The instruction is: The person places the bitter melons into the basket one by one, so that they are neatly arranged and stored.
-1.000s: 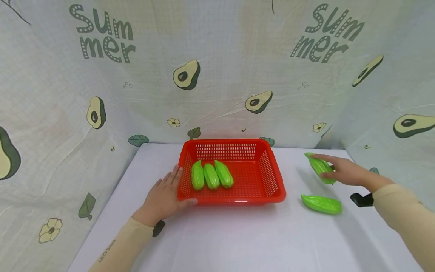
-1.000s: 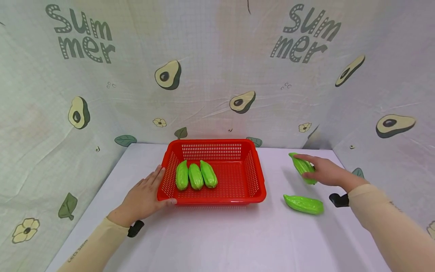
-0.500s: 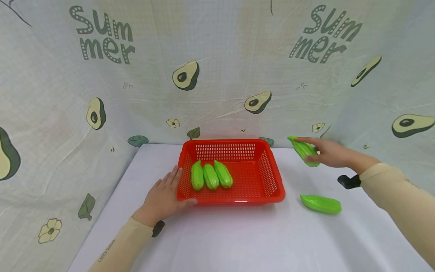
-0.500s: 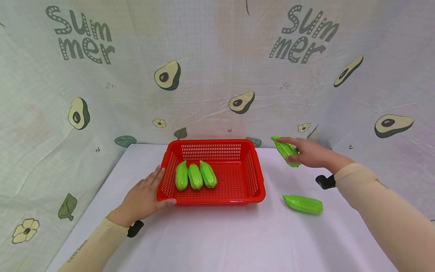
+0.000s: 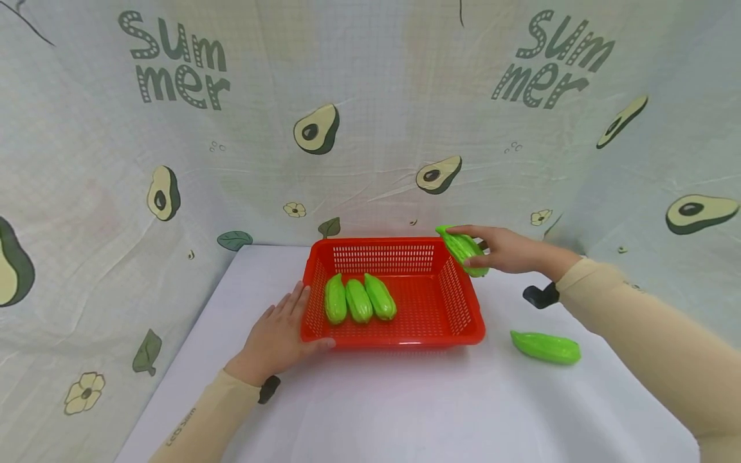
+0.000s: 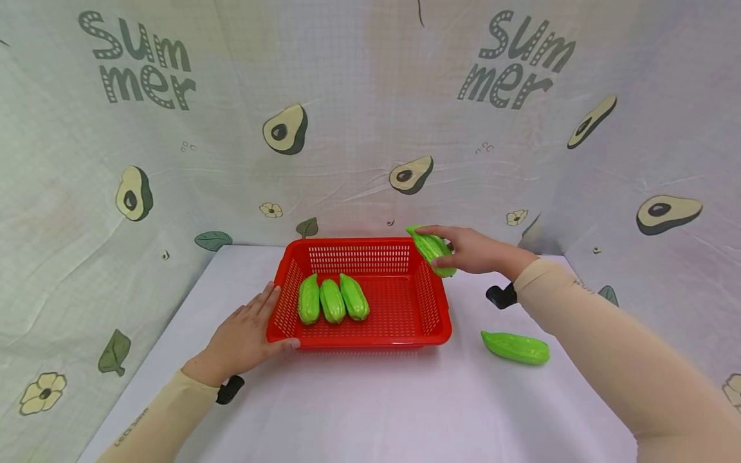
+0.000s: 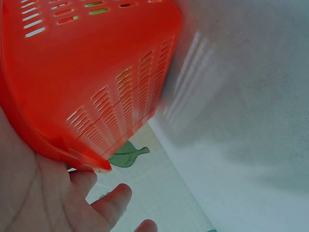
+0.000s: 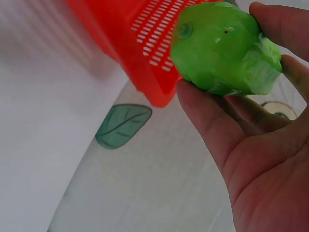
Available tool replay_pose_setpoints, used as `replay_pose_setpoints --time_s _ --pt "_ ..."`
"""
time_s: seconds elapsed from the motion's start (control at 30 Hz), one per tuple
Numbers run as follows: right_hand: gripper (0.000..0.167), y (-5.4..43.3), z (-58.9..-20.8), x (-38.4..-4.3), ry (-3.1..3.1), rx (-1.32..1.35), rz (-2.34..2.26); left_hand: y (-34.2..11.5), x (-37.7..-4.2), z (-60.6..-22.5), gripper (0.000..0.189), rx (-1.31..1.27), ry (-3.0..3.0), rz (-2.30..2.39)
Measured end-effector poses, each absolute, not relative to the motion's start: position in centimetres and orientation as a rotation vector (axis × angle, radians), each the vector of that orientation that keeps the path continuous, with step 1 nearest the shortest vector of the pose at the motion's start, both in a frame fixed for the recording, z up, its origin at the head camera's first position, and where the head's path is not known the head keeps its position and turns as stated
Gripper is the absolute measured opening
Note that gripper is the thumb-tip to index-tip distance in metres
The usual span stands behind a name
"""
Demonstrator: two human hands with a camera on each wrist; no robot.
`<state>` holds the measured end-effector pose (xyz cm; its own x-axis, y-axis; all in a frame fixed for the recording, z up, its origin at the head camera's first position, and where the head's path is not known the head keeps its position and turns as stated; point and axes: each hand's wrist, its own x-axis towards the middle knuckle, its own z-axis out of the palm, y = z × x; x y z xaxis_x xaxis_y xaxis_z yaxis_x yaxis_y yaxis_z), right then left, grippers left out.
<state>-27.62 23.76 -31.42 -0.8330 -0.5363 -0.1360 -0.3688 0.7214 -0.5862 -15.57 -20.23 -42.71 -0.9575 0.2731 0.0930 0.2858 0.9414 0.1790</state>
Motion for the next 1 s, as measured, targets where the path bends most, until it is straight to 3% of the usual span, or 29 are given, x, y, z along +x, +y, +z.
replay_pose_setpoints --time_s 1.0 --pt "0.073 14.8 -36.9 -30.5 2.423 -0.730 -0.759 -20.5 -15.7 -43.1 0.121 -0.448 -3.011 -0.293"
